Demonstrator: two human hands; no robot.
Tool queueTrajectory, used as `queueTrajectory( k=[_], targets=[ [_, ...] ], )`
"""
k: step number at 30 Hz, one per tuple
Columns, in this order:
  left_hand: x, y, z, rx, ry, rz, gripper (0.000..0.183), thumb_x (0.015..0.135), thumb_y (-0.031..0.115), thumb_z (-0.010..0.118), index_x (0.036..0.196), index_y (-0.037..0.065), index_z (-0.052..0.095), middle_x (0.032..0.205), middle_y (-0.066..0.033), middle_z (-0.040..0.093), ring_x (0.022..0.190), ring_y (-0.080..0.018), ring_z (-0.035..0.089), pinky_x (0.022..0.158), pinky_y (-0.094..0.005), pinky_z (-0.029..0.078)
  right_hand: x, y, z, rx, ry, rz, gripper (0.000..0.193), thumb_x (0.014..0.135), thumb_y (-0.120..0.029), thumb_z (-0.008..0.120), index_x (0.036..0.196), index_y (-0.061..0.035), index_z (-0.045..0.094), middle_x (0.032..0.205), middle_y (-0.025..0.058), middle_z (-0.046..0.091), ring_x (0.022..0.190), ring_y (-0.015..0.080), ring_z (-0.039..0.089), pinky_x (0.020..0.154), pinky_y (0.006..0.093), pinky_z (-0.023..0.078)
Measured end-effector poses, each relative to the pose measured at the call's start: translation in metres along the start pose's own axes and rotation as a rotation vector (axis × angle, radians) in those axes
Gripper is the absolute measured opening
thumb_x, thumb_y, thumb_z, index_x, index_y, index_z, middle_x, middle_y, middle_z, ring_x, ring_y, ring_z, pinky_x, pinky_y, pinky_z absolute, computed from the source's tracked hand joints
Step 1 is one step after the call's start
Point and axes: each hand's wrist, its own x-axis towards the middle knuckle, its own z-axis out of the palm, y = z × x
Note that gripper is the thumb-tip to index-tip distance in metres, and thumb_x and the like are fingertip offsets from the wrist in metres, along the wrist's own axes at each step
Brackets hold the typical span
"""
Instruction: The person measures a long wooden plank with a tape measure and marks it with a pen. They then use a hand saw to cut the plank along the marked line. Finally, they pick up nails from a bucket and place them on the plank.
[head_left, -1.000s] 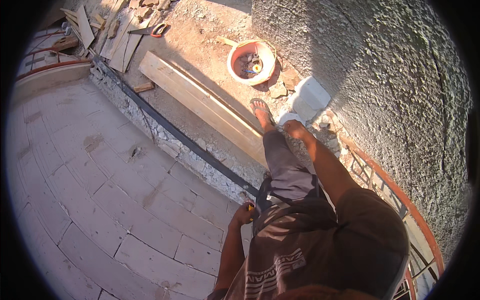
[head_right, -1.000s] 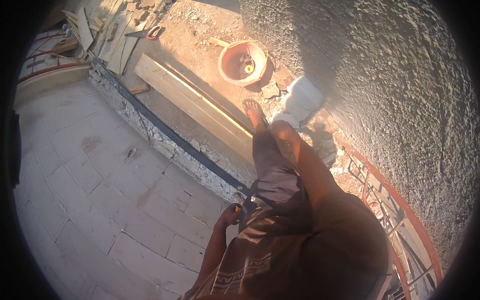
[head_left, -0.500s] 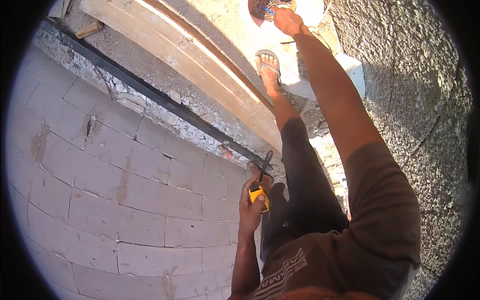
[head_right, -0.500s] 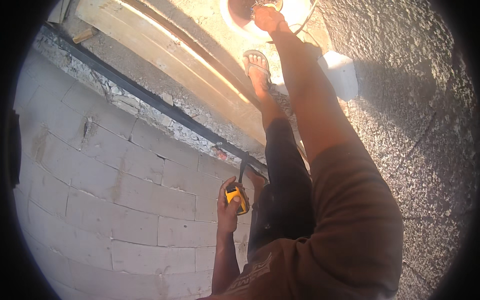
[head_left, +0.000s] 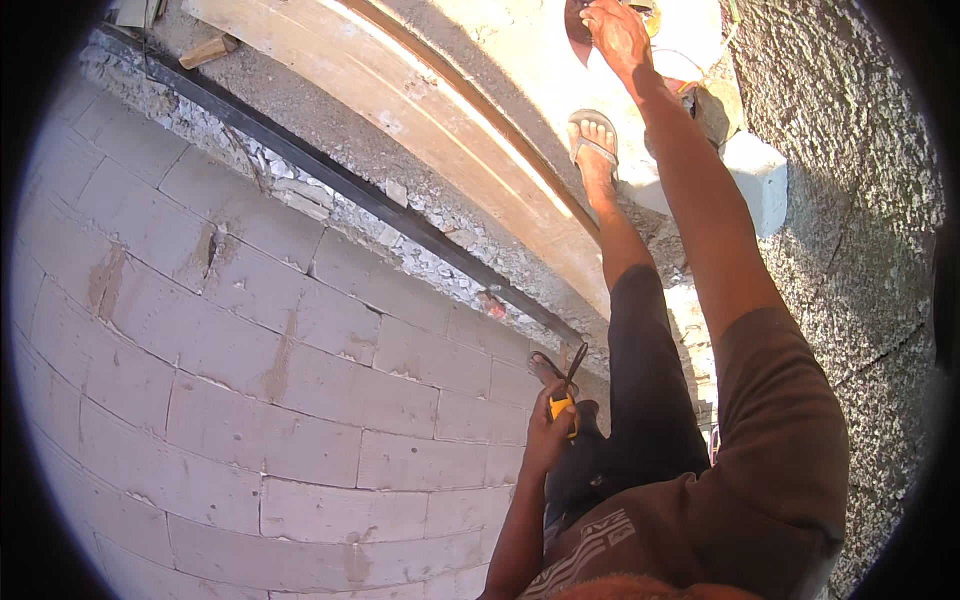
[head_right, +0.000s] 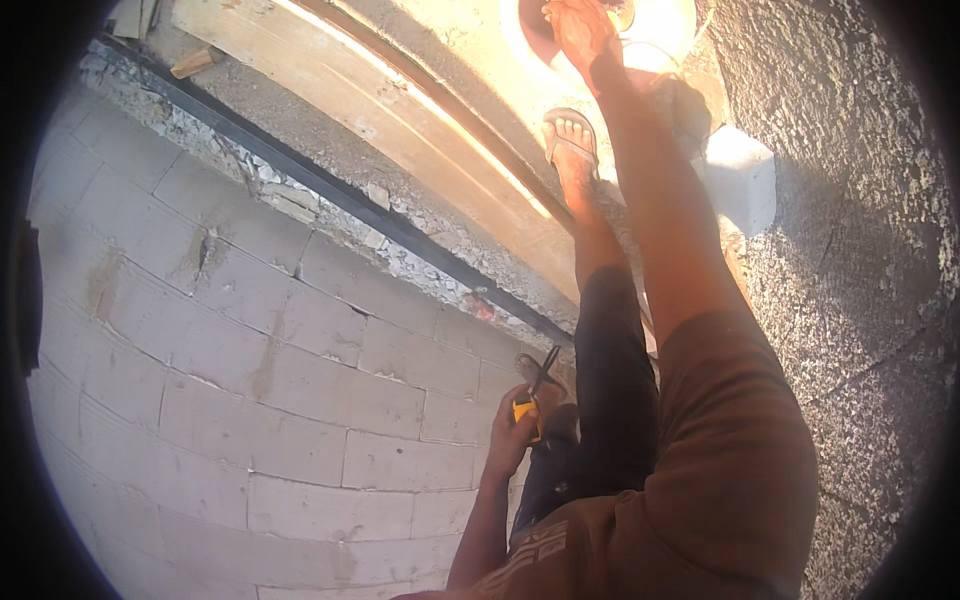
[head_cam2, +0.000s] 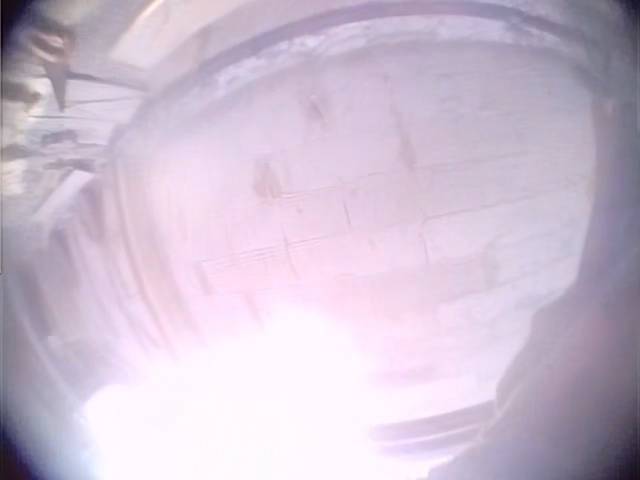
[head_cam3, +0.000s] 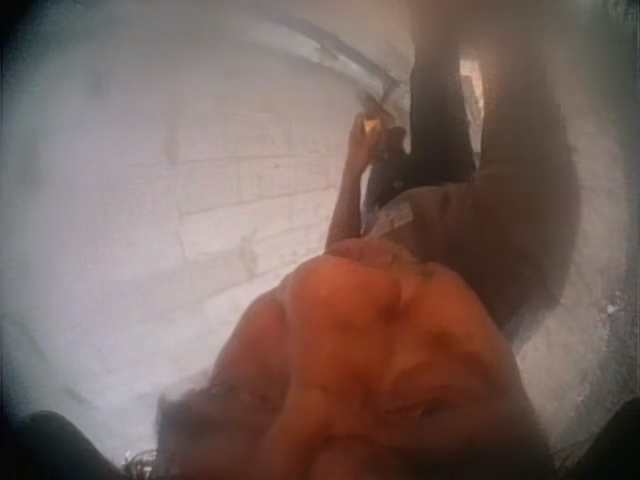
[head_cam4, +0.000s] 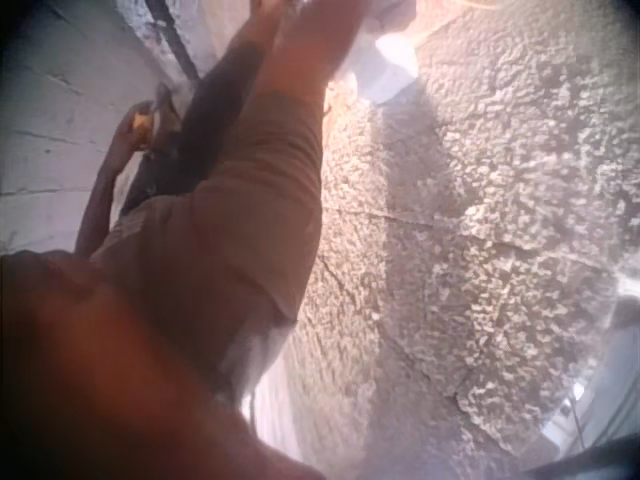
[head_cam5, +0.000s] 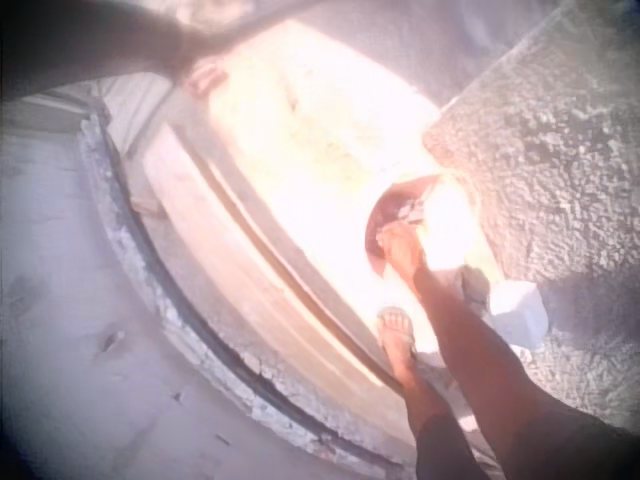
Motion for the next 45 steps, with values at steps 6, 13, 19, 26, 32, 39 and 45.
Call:
queueTrajectory(
  k=[6, 13, 19, 26, 32, 39, 45],
  targets=[
    [-0.019, 0.027, -0.01, -0.239, -0.059, 0.103, 0.047, 0.095, 0.019, 0.057, 0.139, 0.005, 0.046, 0.121, -0.011, 0.056, 0.1, -0.0163, 0.058, 0.085, -0.03, 0.051, -0.03, -0.105, -0.133, 0.118, -0.393, 0.62, 0.04, 0.092, -0.017, 0.057, 0.132, -0.017, 0.049, 0.113, 0.0104, 0.067, 0.102, 0.0315, 0.066, 0.084, 0.0399, 0.051],
    [-0.036, 0.041, -0.03, -0.658, -0.253, 0.253, 0.05, 0.101, 0.034, 0.049, 0.143, 0.009, 0.04, 0.123, -0.0115, 0.057, 0.106, -0.023, 0.061, 0.088, -0.0376, 0.053, -0.125, -0.297, -0.268, 0.61, -1.104, 0.194, 0.055, 0.087, -0.045, 0.068, 0.121, -0.0035, 0.063, 0.117, 0.0197, 0.062, 0.108, 0.029, 0.062, 0.093, 0.0391, 0.049],
    [-0.081, 0.061, -0.055, -0.729, -0.269, 0.252, 0.054, 0.102, 0.055, 0.041, 0.137, 0.013, 0.047, 0.124, -0.0047, 0.059, 0.115, -0.0194, 0.059, 0.1, -0.0401, 0.047, -0.168, -0.421, -0.303, 0.588, -0.932, 0.081, 0.077, 0.087, -0.055, 0.063, 0.138, 0.0012, 0.048, 0.125, 0.0244, 0.057, 0.112, 0.0385, 0.06, 0.098, 0.0438, 0.046],
    [-0.073, 0.046, -0.151, -0.256, -0.655, 0.366, 0.066, 0.102, 0.061, 0.034, 0.144, 0.011, 0.041, 0.143, -0.0095, 0.049, 0.128, -0.0252, 0.052, 0.104, -0.0444, 0.044, -0.188, -0.53, -0.339, 0.295, -0.781, 0.195, 0.091, 0.083, -0.06, 0.066, 0.142, 0.0046, 0.041, 0.126, 0.0305, 0.057, 0.116, 0.0409, 0.059, 0.098, 0.0426, 0.046],
    [-0.042, 0.026, -0.24, 0.55, -0.513, 0.893, 0.05, 0.101, 0.045, 0.049, 0.124, 0.001, 0.056, 0.13, -0.0182, 0.055, 0.113, -0.024, 0.058, 0.095, -0.0396, 0.047, -0.242, -0.625, -0.353, 0.292, -0.818, 0.373, 0.095, 0.081, -0.055, 0.068, 0.146, 0.006, 0.037, 0.134, 0.0339, 0.053, 0.123, 0.039, 0.057, 0.102, 0.0393, 0.045],
    [-0.101, 0.033, -0.28, 0.75, -0.708, 0.924, 0.046, 0.099, 0.045, 0.055, 0.109, 0.0, 0.062, 0.103, -0.0077, 0.067, 0.087, -0.0134, 0.062, 0.079, -0.0302, 0.051, -0.285, -0.666, -0.325, 0.282, -0.639, 0.411, 0.07, 0.085, -0.045, 0.065, 0.14, -0.0047, 0.049, 0.124, 0.0249, 0.063, 0.115, 0.0337, 0.062, 0.099, 0.0394, 0.046],
    [-0.089, 0.032, -0.277, 0.325, -0.84, 0.789, 0.043, 0.094, 0.047, 0.064, 0.104, 0.005, 0.063, 0.086, -0.0044, 0.065, 0.071, -0.0115, 0.064, 0.059, -0.0266, 0.049, -0.269, -0.667, -0.332, 0.541, -0.834, 0.122, 0.082, 0.087, -0.041, 0.065, 0.153, -0.0061, 0.032, 0.131, 0.0184, 0.06, 0.119, 0.0263, 0.058, 0.102, 0.0342, 0.044]
  ],
)
